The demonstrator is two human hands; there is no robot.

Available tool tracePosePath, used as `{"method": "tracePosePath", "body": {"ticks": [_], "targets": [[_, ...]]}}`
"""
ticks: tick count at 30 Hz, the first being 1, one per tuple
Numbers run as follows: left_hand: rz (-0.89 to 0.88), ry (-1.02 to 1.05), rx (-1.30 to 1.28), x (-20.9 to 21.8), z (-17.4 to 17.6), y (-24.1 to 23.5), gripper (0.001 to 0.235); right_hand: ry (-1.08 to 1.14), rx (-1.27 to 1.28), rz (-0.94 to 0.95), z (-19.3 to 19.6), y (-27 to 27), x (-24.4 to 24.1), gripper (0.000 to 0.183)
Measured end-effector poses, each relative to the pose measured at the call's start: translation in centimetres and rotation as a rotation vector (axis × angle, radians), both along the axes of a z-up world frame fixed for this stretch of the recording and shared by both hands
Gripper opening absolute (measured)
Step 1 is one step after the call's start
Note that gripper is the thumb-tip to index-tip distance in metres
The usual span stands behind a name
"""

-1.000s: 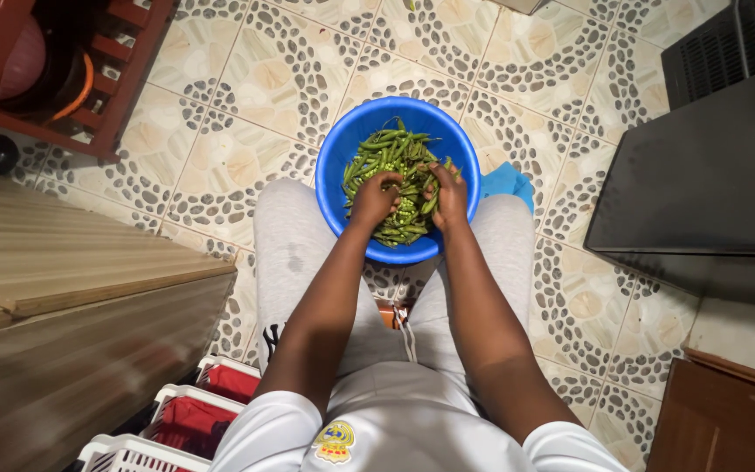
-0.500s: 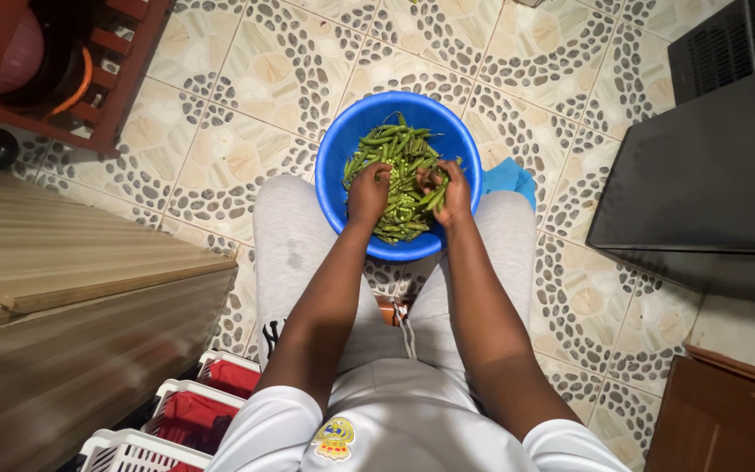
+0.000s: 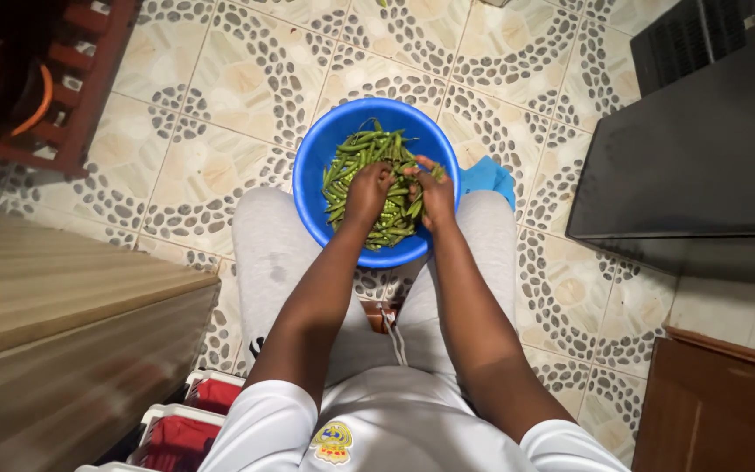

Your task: Sorting and cleaning green beans in a blue bowl while sitting on the floor

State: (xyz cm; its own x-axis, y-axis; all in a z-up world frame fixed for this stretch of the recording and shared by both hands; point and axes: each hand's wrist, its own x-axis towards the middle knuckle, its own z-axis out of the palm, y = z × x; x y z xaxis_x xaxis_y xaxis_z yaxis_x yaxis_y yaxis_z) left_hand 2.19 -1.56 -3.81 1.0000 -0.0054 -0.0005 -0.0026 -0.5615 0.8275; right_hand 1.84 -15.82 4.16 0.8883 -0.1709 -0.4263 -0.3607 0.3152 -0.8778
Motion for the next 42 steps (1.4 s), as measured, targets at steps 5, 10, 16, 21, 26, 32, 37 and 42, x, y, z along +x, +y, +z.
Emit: {"method": "tracePosePath", "body": {"ticks": [5, 10, 16, 21, 26, 32, 37, 42], "targets": [[0.089, 0.136, -0.235, 0.2, -2.5, -0.2, 0.027, 0.039, -0.224, 0.025, -6.2, -1.2, 1.1, 0.016], [0.086, 0.147, -0.255, -0.7, 1.3, 0.3, 0.028, -0.007, -0.282, 0.111, -6.7, -0.1, 1.6, 0.02], [-0.031, 0.072, -0.052, -1.7, 4.9, 0.6, 0.032, -0.111, -0.408, 0.218, -3.7, 0.1, 0.9, 0.019], [-0.039, -0.022, 0.053, -2.8, 5.5, 0.6, 0.033, -0.143, -0.435, 0.275, -4.7, -0.4, 1.2, 0.014], [-0.032, -0.077, 0.07, -4.5, 6.5, 0.5, 0.033, -0.164, -0.564, 0.32, -2.5, -0.4, 0.1, 0.015], [-0.022, -0.153, 0.076, -6.4, 10.0, -0.6, 0.02, -0.159, -0.78, 0.369, -3.4, -1.7, -2.1, 0.024], [-0.018, -0.051, 0.169, -6.6, 5.0, -1.1, 0.029, -0.085, -0.753, 0.306, -5.0, -1.3, -2.4, 0.022], [-0.009, -0.004, 0.199, -5.1, 3.1, -0.9, 0.027, -0.044, -0.723, 0.26, -10.0, -1.1, -0.7, 0.02]]}}
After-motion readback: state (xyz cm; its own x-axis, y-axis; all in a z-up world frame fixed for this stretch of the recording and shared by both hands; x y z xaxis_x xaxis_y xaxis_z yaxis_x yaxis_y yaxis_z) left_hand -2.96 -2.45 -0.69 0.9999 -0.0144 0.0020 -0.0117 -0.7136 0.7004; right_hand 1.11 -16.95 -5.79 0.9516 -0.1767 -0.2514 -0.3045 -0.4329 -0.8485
